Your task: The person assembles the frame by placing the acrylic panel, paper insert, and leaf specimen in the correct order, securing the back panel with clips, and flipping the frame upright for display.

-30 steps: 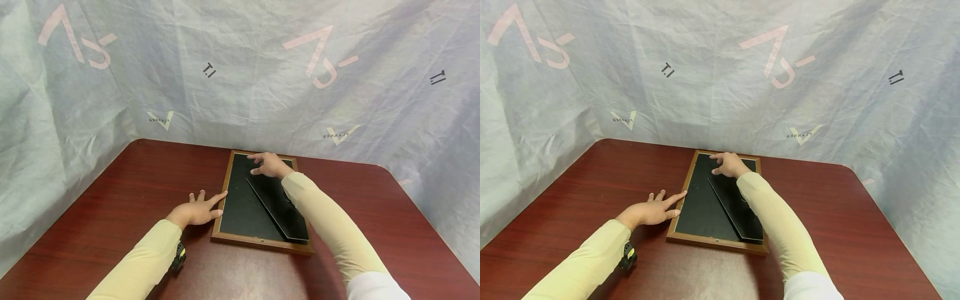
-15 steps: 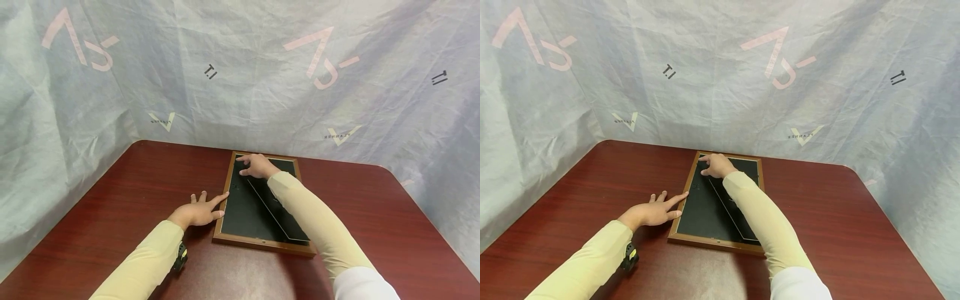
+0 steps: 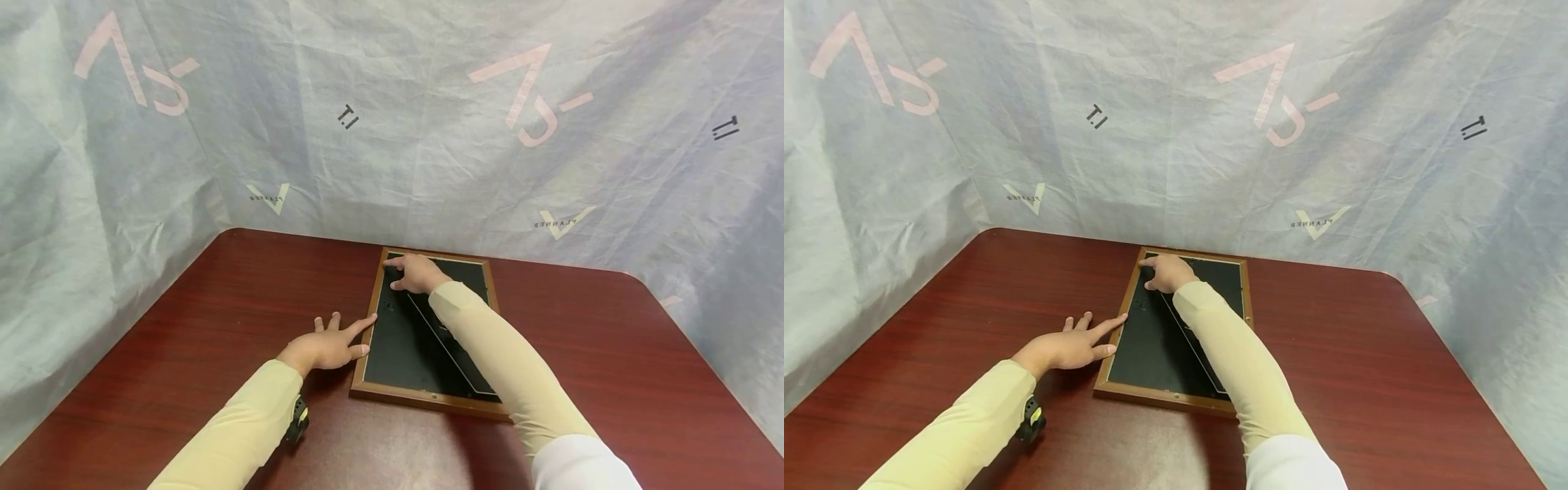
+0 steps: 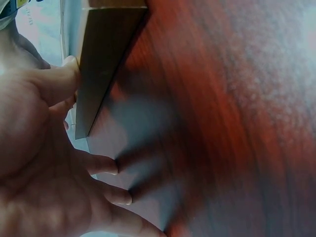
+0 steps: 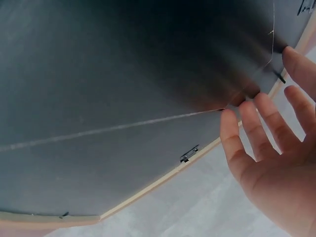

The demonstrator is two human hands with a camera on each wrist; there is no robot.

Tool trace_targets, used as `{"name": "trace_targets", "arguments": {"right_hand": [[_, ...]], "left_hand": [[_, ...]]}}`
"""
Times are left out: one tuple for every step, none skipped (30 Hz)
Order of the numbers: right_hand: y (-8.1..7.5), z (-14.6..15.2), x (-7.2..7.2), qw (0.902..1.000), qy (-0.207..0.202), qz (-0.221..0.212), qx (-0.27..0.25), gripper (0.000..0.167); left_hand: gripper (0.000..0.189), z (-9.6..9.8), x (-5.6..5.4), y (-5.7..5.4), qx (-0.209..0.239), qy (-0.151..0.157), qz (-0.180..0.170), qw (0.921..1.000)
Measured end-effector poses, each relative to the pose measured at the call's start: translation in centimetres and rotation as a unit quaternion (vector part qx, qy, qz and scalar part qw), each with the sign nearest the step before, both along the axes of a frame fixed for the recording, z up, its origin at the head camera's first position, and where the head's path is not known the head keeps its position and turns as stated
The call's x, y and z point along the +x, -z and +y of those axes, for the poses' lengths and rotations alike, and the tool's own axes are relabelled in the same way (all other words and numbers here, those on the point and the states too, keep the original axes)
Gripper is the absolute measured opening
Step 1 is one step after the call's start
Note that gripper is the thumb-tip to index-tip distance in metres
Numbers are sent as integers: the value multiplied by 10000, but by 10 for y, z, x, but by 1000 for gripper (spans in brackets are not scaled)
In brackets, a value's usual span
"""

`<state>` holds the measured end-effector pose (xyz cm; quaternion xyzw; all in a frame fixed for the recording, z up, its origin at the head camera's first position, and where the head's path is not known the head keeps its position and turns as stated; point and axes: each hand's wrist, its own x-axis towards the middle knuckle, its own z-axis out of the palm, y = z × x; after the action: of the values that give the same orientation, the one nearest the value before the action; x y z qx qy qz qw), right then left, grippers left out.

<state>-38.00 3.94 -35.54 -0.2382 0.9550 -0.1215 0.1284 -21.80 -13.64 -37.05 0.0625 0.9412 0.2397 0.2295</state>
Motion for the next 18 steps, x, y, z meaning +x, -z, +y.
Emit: {"name": "trace_targets", "arguments": {"right_hand": [[0,-1,1,10000,-6,7,39,60],[0,-1,1,10000,-9,-1,82,59],[-1,-2,1,9999,-7,-19,128,59],[-1,-2,1,9998,-6,-32,179,58],[-1,-3,2,9997,-16,-9,229,58],[-1,-3,3,9996,-10,-10,264,57],[-1,-3,3,9995,-10,-6,305,57],[-2,-3,4,9994,-6,0,335,57],[-2,-4,4,9994,-8,14,355,56],[-2,-4,4,9993,-22,32,374,56],[-2,-4,4,9992,-42,62,398,56],[-2,-4,4,9990,-61,71,435,56],[-1,-4,3,9987,-96,109,482,56],[-1,-4,2,9985,-123,139,512,57],[0,-4,2,9982,-142,160,552,57],[0,-4,1,9979,-159,173,598,57],[0,-4,1,9976,-183,197,632,57],[1,-3,0,9975,-196,199,652,57]], "left_hand": [[61,0,0,0,-5,-6,4,10000],[61,0,0,0,-15,-6,14,10000],[61,0,0,-1,-13,-6,18,10000],[61,0,0,0,-15,-11,21,10000],[61,0,0,0,-17,-9,28,10000],[61,0,0,0,-13,-7,33,10000],[61,-1,0,0,-8,4,40,10000],[61,-1,0,0,-4,4,47,10000],[61,-1,0,1,-4,6,49,10000],[61,-1,-1,1,-3,11,57,10000],[61,-1,0,1,-4,18,65,10000],[61,-1,-1,1,-4,22,71,10000],[61,-1,0,1,-3,26,81,10000],[61,0,0,1,-4,28,90,10000],[61,0,0,1,-9,36,99,9999],[61,0,0,1,-7,43,109,9999],[60,0,0,1,-12,50,114,9999],[60,0,-1,1,-20,57,120,9999]]}}
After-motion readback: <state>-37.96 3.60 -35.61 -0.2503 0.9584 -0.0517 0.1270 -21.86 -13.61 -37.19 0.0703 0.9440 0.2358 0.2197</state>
